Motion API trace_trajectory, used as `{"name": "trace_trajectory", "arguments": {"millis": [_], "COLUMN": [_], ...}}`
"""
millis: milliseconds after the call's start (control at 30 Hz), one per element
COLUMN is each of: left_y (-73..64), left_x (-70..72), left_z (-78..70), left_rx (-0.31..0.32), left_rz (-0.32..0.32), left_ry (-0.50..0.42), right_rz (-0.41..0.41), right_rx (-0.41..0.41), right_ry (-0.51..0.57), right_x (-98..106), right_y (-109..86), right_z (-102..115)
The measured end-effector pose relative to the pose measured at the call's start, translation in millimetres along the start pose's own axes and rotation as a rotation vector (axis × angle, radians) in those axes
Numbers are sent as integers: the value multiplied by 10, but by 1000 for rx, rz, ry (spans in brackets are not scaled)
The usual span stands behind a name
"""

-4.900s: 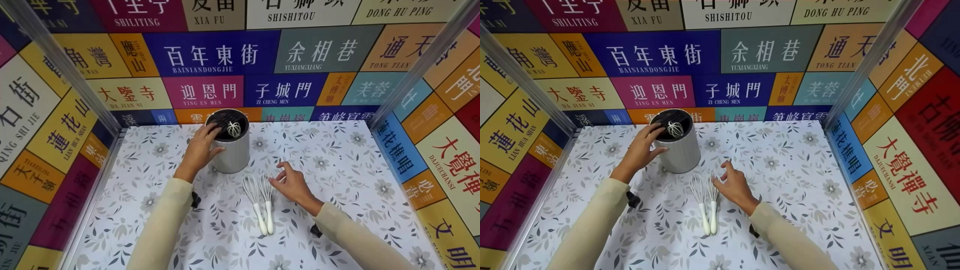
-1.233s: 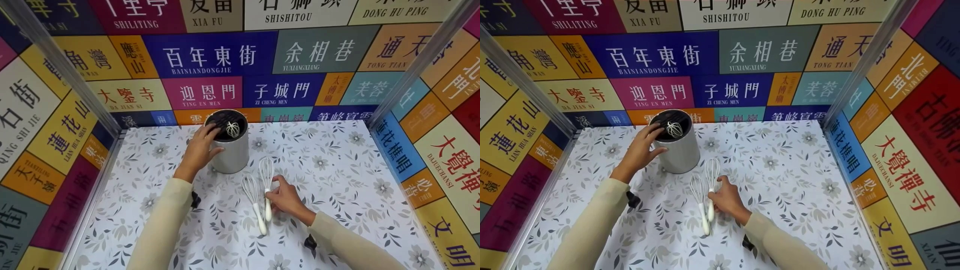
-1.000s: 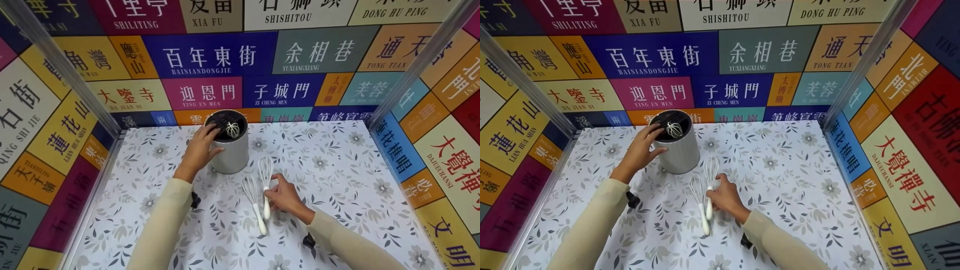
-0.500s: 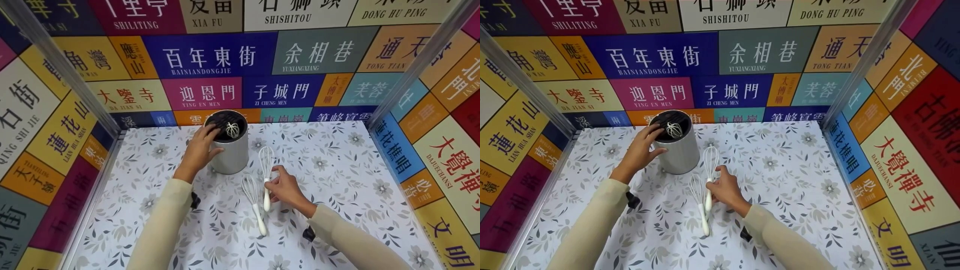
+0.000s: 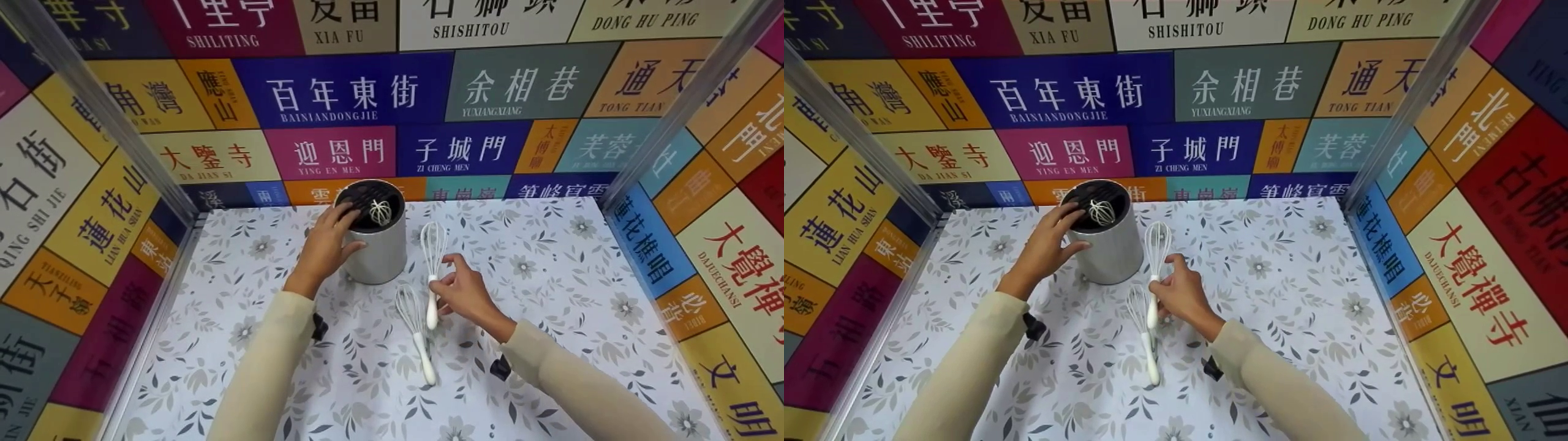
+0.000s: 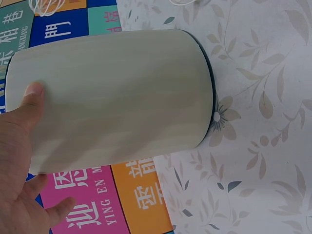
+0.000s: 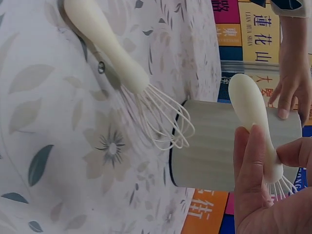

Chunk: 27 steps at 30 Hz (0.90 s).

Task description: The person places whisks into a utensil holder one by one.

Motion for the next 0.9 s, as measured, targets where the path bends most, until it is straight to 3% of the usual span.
{"name": "trace_trajectory", "arguments": {"millis": [600,900], "left_y": [-3,2], "left_x": [5,-11], "left_z": [6,6], "left_rx": [12,-10], "left_rz": [9,-3], "left_ry": [-3,8], "right_rz": [10,-5], "right_rx": [46,90], "right_ry": [-7,3], "right_x": [-11,-30], "right_y": [219,302], "right_z": [355,530]}}
Point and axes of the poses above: each hand's wrist, its own y-axis towards the middle knuckle, its own x-axis out of the back of the hand, z = x × y, the point moved 8 cm from there along y, towards the middle knuckle, and after that the axes turned 4 degrees about y, right-handed, at the moved point
